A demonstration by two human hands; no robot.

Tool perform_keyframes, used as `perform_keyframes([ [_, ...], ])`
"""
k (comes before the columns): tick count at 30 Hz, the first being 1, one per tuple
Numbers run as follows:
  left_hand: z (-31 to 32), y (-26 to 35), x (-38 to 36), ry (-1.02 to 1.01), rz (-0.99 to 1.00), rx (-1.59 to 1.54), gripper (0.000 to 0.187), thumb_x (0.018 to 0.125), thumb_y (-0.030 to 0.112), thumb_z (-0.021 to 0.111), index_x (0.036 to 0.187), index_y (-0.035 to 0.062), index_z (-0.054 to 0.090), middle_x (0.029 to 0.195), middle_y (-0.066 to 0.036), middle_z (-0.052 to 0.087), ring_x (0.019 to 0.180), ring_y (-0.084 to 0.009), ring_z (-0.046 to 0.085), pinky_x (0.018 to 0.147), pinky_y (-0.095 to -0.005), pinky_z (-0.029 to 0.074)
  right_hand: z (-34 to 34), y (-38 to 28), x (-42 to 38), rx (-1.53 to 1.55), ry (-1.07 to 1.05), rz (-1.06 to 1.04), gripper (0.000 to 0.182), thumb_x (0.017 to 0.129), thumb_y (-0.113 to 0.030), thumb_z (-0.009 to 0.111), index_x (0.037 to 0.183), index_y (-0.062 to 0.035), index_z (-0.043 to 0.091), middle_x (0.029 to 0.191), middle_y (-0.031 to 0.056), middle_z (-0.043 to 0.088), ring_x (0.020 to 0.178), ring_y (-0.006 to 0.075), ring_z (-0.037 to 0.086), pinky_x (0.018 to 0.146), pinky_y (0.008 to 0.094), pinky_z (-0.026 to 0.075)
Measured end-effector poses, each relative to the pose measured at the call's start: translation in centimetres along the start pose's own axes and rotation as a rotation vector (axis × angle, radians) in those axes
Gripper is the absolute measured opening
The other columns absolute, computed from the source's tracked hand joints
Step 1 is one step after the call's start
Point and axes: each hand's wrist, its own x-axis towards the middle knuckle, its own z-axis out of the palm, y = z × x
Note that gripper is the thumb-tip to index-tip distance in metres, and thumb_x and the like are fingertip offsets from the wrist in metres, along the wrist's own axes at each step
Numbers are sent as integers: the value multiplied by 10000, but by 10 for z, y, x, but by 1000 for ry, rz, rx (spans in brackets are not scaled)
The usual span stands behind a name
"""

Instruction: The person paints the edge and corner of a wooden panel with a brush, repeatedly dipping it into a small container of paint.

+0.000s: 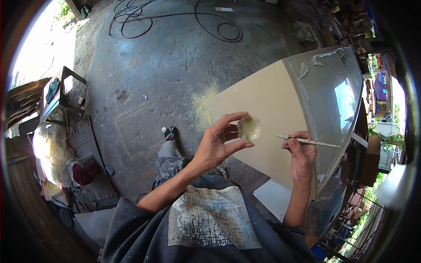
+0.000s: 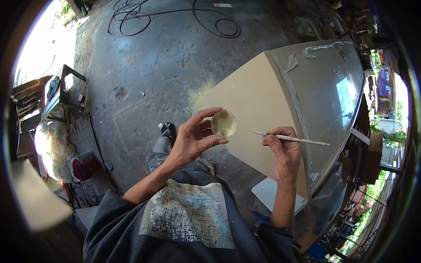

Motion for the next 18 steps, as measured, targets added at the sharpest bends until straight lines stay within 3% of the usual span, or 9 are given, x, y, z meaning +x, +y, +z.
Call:
perform_keyframes([
  [7, -14, 3, -1, -30, -3, 38, 711, 779, 123, 842, 1401, 60, 504, 1317, -131, 616, 1134, -213, 656, 1008, -377, 555, 1, -38, 63, -358, 77, -397, 139, 936, -49, 676, 1021, 13, 586, 941, 80, 621, 904, 154, 651, 870, 309, 537],
  [10, -19, 3, -3, -21, 10, 48, 707, 775, 130, 845, 1395, 62, 512, 1308, -123, 620, 1130, -207, 658, 1008, -370, 555, 0, -38, 101, -496, 44, -414, 161, 949, -90, 676, 1031, 22, 596, 961, 71, 623, 957, 142, 639, 892, 300, 529],
  [18, -35, 7, -5, 61, 27, 90, 668, 774, 136, 848, 1369, 76, 549, 1275, -112, 630, 1125, -210, 661, 1003, -368, 558, 17, -48, 146, -796, -13, -433, 159, 935, -147, 705, 1006, -15, 651, 935, 22, 639, 857, 97, 575, 785, 250, 485],
])
